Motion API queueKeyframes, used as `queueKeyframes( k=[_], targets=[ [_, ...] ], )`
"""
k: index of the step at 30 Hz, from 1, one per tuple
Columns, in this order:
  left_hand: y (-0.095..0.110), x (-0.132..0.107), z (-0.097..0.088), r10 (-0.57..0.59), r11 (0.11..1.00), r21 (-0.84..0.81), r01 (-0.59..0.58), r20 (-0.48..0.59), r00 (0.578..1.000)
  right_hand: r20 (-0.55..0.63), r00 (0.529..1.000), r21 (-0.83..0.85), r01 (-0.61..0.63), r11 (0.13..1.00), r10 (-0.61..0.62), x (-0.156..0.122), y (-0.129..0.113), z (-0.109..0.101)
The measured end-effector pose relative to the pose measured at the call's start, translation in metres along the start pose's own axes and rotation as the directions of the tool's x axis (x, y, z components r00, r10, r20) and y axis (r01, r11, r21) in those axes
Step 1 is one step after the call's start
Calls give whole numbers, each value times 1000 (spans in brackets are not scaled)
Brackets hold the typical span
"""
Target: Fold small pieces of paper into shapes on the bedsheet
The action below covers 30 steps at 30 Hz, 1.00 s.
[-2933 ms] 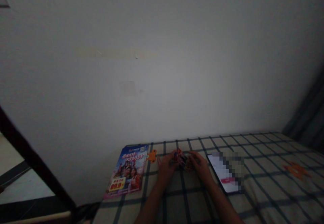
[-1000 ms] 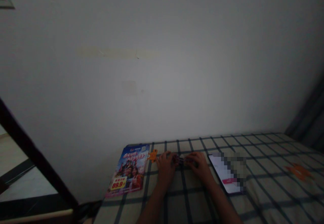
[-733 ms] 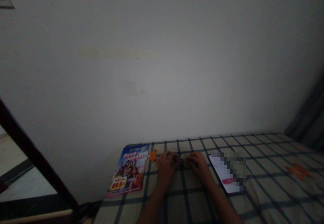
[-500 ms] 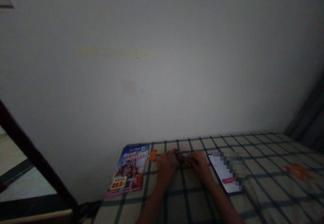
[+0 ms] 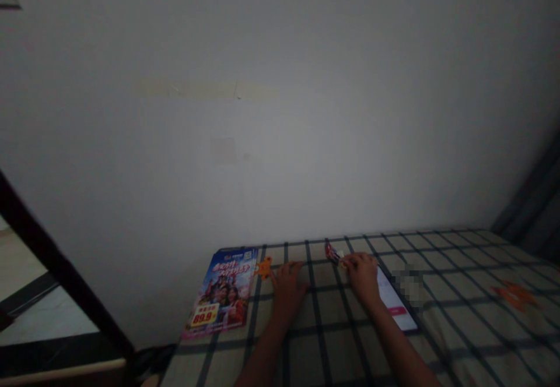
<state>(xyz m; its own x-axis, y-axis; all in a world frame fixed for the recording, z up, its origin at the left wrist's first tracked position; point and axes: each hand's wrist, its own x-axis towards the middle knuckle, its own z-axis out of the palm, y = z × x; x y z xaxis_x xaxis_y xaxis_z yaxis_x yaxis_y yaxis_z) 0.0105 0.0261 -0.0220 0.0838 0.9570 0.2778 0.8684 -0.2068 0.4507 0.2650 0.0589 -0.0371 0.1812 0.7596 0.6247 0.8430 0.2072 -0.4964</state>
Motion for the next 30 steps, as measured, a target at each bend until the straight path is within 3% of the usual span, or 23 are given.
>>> queueKeyframes(
  k=[10,18,21,24,30],
  targets=[
    [-2,-4,-1,80,997,0,-80,37,996,-14,1000,-146,-14,989,12,8,13,1],
    [-5,-7,5,141,988,61,-142,27,990,-49,998,-162,26,986,-35,1,-3,-3],
    [-6,-7,7,148,986,78,-149,14,989,25,989,-80,144,986,-143,-8,-15,1],
    [-7,-8,8,157,984,78,-157,8,988,150,952,7,268,963,-266,-21,-25,11],
    [-8,-8,10,164,983,79,-164,9,986,271,901,29,345,938,-339,-44,-38,23]
  ],
)
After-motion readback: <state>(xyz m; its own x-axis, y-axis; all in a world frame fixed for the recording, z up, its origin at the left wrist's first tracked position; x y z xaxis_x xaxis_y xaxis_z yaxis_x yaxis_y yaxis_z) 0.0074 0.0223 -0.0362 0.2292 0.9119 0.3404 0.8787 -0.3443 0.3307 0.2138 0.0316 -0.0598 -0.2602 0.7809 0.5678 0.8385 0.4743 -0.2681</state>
